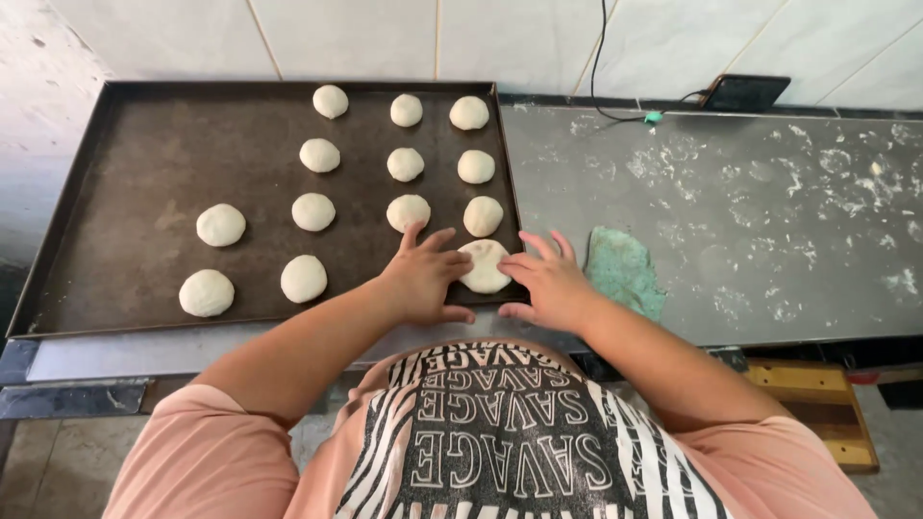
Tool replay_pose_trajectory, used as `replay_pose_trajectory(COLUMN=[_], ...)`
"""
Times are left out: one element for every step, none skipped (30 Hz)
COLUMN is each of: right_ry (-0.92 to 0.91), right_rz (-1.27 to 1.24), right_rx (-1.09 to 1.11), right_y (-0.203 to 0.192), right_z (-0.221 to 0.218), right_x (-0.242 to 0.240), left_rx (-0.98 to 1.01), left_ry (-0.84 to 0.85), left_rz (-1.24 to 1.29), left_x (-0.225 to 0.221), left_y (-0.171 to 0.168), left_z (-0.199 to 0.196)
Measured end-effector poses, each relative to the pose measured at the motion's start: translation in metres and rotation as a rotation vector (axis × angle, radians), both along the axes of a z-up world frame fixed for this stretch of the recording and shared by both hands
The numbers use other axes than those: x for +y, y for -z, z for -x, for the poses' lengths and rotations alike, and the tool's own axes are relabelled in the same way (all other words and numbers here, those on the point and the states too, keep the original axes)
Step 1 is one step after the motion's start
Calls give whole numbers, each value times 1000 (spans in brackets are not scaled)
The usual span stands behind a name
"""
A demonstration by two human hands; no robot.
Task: Wiping a baking tray and arranging dough balls on it, flattening them into discs
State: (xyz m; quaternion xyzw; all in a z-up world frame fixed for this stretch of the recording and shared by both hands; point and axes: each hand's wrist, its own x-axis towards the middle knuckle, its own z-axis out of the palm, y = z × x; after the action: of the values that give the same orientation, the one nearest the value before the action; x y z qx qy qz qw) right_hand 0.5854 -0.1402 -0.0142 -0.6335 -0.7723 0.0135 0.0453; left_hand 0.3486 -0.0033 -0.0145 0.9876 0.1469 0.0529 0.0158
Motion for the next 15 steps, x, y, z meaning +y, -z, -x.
replay_pose_trajectory(right_ry=[0, -7, -15, -19, -37, -49, -47, -69, -92, -86, -90, -103, -106, -112, -118], right_rz=[9, -16, -41, -50, -57, -68, -80, -33, 14, 26, 11, -3, 10, -17, -43], right_rx=[5, -21, -47, -52, -61, -72, -77, -32, 14, 21, 16, 8, 12, 5, -2], right_y=[-2, -1, -2, -4, -7, -12, -11, -8, -3, -2, 0, 1, -1, -5, -10], right_z=[-3, -4, -5, -4, -4, -5, 0, 6, 12, 12, 12, 11, 12, 10, 9], right_x=[3, 1, -1, -1, -1, 0, -1, -6, -10, -10, -10, -7, -10, -9, -7], left_rx=[5, 7, 9, 4, -40, -84, -89, -52, -14, -8, -22, -38, -36, -74, -112], left_ry=[0, -8, -17, -21, -11, 5, 7, 18, 28, 33, 45, 49, 45, 49, 53], left_rz=[9, -6, -22, -30, -27, -28, -40, 5, 50, 62, 40, 17, 29, 24, 18], left_x=[3, 0, -3, -2, -1, 1, -3, -12, -20, -21, -21, -21, -23, -18, -14], left_y=[-2, -1, -2, -1, -1, -4, -13, -19, -24, -19, -13, -8, -3, 0, 1], left_z=[0, 2, 4, 4, 5, 3, 2, 3, 4, 3, 2, 2, 2, 0, -2])
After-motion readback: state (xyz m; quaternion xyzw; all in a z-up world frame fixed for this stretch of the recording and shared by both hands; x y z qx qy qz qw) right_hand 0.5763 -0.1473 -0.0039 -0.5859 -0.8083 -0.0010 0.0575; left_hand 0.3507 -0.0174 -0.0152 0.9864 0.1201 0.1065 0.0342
